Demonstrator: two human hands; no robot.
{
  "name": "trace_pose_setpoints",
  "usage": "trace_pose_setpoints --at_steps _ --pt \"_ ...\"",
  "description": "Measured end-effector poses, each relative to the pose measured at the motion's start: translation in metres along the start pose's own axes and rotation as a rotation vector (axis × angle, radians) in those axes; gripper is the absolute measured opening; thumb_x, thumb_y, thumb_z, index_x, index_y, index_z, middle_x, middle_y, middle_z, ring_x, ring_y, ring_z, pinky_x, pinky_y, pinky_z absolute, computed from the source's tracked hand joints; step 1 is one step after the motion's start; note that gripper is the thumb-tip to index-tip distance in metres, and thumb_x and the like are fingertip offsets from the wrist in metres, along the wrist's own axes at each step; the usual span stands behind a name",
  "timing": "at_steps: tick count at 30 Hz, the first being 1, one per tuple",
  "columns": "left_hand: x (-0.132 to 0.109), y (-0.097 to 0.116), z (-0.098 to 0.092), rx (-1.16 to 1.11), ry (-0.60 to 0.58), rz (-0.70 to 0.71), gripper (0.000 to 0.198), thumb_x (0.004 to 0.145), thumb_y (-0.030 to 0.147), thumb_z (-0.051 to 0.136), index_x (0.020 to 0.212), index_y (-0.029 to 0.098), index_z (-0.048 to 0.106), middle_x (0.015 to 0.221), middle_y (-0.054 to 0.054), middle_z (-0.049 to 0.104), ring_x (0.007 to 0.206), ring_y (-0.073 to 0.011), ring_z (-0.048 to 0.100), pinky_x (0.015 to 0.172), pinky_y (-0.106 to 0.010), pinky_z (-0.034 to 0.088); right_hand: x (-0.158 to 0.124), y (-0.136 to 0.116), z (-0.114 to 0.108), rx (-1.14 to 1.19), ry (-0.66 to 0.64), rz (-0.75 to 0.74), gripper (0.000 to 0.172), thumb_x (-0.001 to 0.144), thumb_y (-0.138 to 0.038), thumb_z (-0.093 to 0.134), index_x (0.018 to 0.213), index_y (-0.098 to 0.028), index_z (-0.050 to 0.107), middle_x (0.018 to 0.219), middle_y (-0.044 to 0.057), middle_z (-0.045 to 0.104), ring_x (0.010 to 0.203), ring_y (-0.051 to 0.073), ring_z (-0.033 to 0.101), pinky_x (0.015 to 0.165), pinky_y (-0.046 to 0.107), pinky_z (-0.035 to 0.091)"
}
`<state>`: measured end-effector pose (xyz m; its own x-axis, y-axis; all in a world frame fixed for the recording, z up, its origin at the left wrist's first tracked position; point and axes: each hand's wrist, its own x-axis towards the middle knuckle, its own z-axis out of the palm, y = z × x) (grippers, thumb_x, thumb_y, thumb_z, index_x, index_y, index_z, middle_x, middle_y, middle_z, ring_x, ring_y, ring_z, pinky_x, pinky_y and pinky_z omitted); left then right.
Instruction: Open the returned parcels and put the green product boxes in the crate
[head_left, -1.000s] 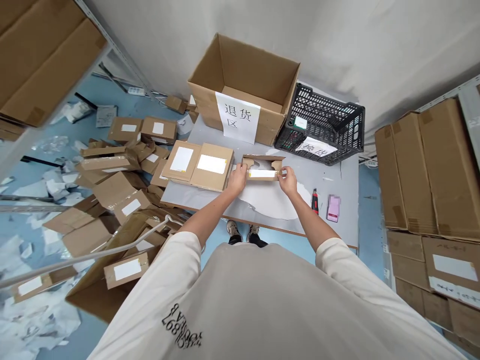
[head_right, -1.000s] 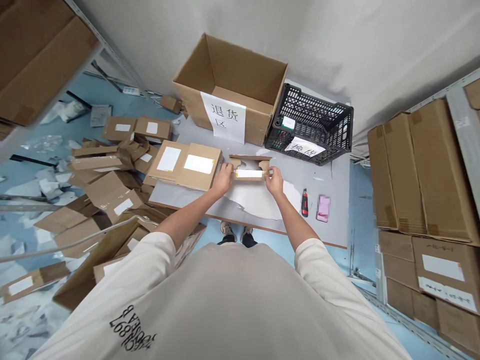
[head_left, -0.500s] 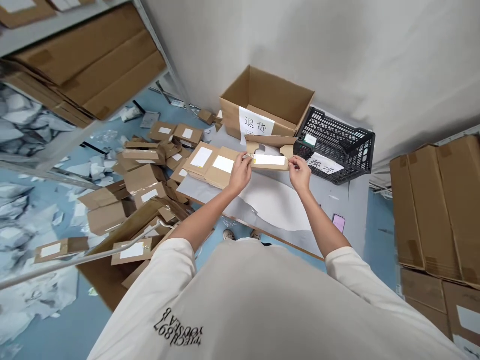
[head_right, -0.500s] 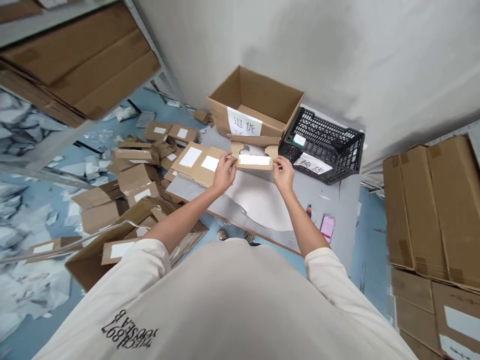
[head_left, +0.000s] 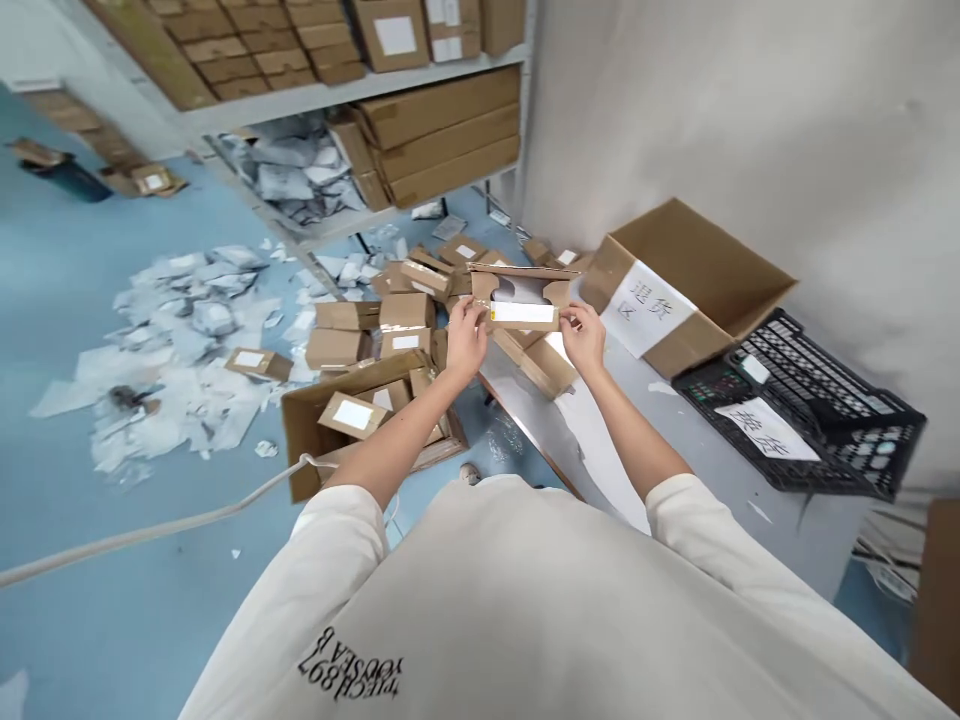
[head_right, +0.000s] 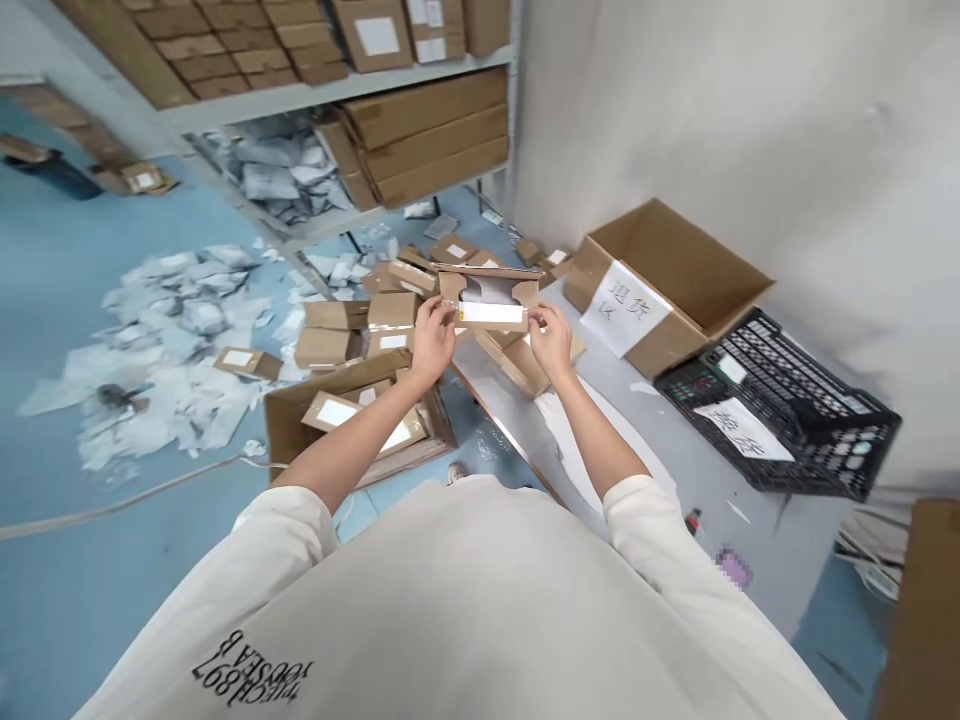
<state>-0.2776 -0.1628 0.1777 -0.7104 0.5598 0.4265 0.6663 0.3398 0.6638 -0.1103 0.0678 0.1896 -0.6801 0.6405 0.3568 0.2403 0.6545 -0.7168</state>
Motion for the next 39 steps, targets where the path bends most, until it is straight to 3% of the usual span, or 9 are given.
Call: trace_pose_setpoints --at_steps 5,8,12,15,21,27,32,39 --pt "-0.012 -0.08 -0.076 0.027 0.098 -0.147 0.031 0.11 0.025 0.055 0.138 0.025 0.068 0.163 -0.019 0.058 0.162 -0.0347 0.055 0.138 -0.059 0.047 0.021 -0.055 0.112 0.056 -0.127 -0.068 0.032 0.103 -0.032 0.056 0.116 -0.024 0.085 0.15 0.017 0.075 0.126 0.033 0.077 0.114 0.052 0.064" --pt "-0.016 -0.127 -0.11 0.037 0.112 -0.21 0.034 0.108 0.024 0.059 0.141 0.026 0.07 0.17 -0.017 0.056 0.166 -0.0342 0.052 0.141 -0.056 0.045 0.029 -0.08 0.17 0.103 -0.188 -0.092 0.035 0.104 -0.034 0.058 0.125 -0.022 0.084 0.158 0.018 0.072 0.134 0.034 0.076 0.124 0.054 0.06" --pt "-0.019 -0.175 -0.132 0.073 0.0 -0.305 0.054 0.103 0.023 0.066 0.156 0.025 0.065 0.189 -0.014 0.037 0.181 -0.0387 0.03 0.146 -0.062 0.035 0.033 -0.097 0.223 0.099 -0.347 -0.128 0.049 0.104 -0.04 0.068 0.147 -0.021 0.078 0.176 0.018 0.06 0.161 0.038 0.06 0.137 0.057 0.048" --pt "-0.024 -0.195 -0.132 0.079 -0.083 -0.348 0.063 0.1 0.02 0.067 0.163 0.021 0.062 0.195 -0.016 0.027 0.184 -0.0399 0.02 0.149 -0.062 0.029 0.028 -0.097 0.241 0.079 -0.465 -0.131 0.048 0.106 -0.042 0.068 0.148 -0.021 0.079 0.179 0.017 0.058 0.166 0.037 0.055 0.141 0.057 0.044" --pt "-0.028 -0.204 -0.111 0.049 -0.192 -0.33 0.063 0.099 0.016 0.062 0.162 0.017 0.063 0.193 -0.019 0.03 0.183 -0.0407 0.025 0.149 -0.063 0.028 0.021 -0.079 0.23 0.083 -0.536 -0.075 0.039 0.106 -0.038 0.066 0.138 -0.022 0.083 0.172 0.015 0.064 0.16 0.035 0.061 0.132 0.055 0.054" --pt "-0.019 -0.19 -0.07 0.003 -0.285 -0.259 0.06 0.098 0.017 0.064 0.158 0.017 0.065 0.19 -0.019 0.037 0.181 -0.0404 0.029 0.149 -0.065 0.028 0.02 -0.042 0.198 0.029 -0.488 -0.021 0.037 0.101 -0.03 0.065 0.13 -0.022 0.086 0.161 0.016 0.072 0.149 0.037 0.069 0.129 0.059 0.057" --pt "-0.009 -0.16 -0.026 -0.009 -0.376 -0.187 0.055 0.098 0.016 0.063 0.152 0.016 0.068 0.185 -0.022 0.043 0.176 -0.0413 0.038 0.146 -0.067 0.033 0.013 -0.001 0.158 -0.007 -0.444 0.028 0.037 0.097 -0.029 0.064 0.127 -0.023 0.086 0.156 0.015 0.074 0.151 0.037 0.068 0.133 0.061 0.053" --pt "0.004 -0.097 0.04 -0.006 -0.52 -0.073 0.053 0.099 0.014 0.06 0.151 0.018 0.07 0.176 -0.02 0.054 0.167 -0.0388 0.05 0.142 -0.062 0.04 0.005 0.066 0.084 -0.096 -0.416 0.113 0.044 0.094 -0.029 0.06 0.13 -0.022 0.084 0.156 0.016 0.075 0.151 0.037 0.067 0.133 0.06 0.051"
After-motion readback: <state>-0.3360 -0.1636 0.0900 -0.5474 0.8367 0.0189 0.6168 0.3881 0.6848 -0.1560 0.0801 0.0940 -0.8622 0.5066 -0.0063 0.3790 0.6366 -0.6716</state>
